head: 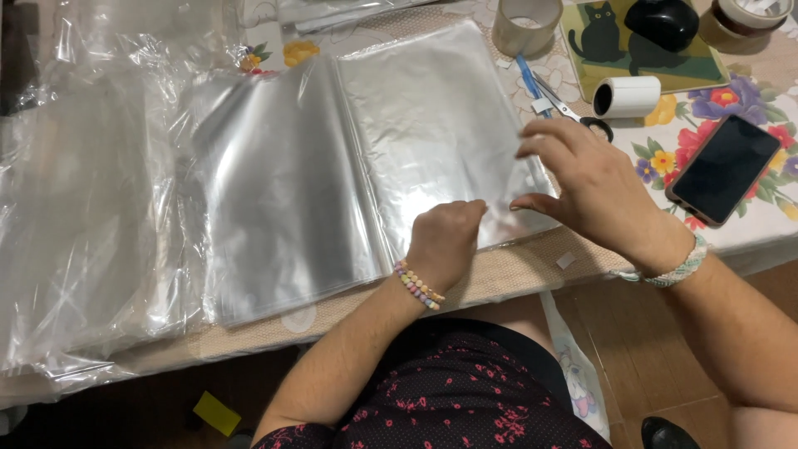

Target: The person seals a stack of clear plastic pouches by hand. They repeatedly fold the top edge of each pouch and press the seal to close it, working through the stack one by one.

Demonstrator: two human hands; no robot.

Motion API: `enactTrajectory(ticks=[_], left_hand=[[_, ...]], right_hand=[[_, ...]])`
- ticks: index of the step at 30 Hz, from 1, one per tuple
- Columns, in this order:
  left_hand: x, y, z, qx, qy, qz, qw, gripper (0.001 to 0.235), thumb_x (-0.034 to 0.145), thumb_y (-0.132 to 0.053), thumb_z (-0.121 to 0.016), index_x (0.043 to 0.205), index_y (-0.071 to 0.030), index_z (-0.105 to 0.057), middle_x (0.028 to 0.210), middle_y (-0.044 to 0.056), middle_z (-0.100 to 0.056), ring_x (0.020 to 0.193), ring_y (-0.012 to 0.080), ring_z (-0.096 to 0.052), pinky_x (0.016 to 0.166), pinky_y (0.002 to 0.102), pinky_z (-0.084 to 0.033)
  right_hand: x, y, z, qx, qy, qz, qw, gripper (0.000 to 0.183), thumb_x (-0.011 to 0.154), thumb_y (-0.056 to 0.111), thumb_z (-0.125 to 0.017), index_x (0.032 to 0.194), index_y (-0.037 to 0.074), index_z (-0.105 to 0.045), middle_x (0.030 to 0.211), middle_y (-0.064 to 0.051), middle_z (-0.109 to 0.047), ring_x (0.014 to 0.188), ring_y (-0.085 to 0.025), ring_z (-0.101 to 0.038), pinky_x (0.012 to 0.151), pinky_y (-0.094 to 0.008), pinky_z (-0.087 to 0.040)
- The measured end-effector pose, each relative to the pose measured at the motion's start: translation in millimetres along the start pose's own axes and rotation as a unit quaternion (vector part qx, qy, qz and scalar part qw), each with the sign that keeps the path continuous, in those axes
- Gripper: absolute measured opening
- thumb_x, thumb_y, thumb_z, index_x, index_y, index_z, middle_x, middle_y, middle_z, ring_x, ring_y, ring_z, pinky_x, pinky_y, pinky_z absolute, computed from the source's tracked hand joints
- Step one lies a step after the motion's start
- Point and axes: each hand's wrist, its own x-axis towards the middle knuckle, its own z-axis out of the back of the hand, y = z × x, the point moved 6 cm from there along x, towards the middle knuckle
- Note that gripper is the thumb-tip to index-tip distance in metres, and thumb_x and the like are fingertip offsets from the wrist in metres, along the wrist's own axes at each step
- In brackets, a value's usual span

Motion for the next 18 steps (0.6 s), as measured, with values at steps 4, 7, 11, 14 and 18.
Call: enactTrajectory(ticks=[4,7,11,14,18], left_hand=[[-7.1,36.7,59.8,-0.141,-0.087,0.083,0.983,0.006,0.091,-0.014,-0.073,0.088,-0.01,-0.077,0.077,0.002,-0.076,0.067,0.0161,-0.071,0.063,0.031,-0.056],[-26.2,60.6,102.6,-0.18,-0.148,0.152,0.961,0.012,0.084,-0.012,-0.082,0.076,-0.006,-0.075,0.065,0.005,-0.073,0.057,0.0128,-0.071,0.053,0.021,-0.058],[-74.8,95.0,141.5,-0.214,-0.194,0.326,0.9,0.016,0.087,-0.008,-0.08,0.076,-0.007,-0.068,0.064,0.004,-0.068,0.058,0.0128,-0.069,0.053,0.02,-0.058],[-130.9,126.0,152.3,-0.23,-0.174,0.448,0.846,0.012,0.095,-0.003,-0.071,0.086,-0.004,-0.064,0.07,0.007,-0.067,0.058,0.0168,-0.07,0.052,0.022,-0.062],[-185.7,141.1,160.0,-0.296,-0.164,0.564,0.753,0.018,0.098,0.001,-0.063,0.112,0.002,-0.053,0.086,0.021,-0.072,0.064,0.0281,-0.073,0.054,0.035,-0.064]], right_hand=[[-11.7,-15.6,-7.0,0.0,-0.012,-0.036,0.999,0.097,0.07,0.033,-0.088,0.145,-0.004,-0.039,0.15,-0.025,-0.043,0.134,-0.043,-0.05,0.105,-0.052,-0.049],[-31.6,-30.5,-45.6,0.037,0.134,-0.063,0.988,0.106,0.063,0.039,-0.087,0.149,-0.002,-0.039,0.152,-0.025,-0.043,0.139,-0.039,-0.042,0.114,-0.05,-0.037],[-50.7,-30.5,-74.3,0.056,0.186,0.02,0.981,0.064,0.078,0.035,-0.076,0.135,0.013,-0.058,0.148,-0.016,-0.051,0.14,-0.036,-0.045,0.116,-0.046,-0.035],[-55.8,-26.1,-78.3,0.042,0.189,0.062,0.979,0.035,0.089,0.031,-0.063,0.119,0.012,-0.065,0.136,-0.012,-0.063,0.13,-0.032,-0.056,0.11,-0.045,-0.043],[-69.6,-26.3,-88.3,-0.023,0.25,0.104,0.962,0.068,0.068,0.008,-0.073,0.133,0.012,-0.058,0.142,-0.011,-0.058,0.128,-0.028,-0.058,0.111,-0.041,-0.044]])
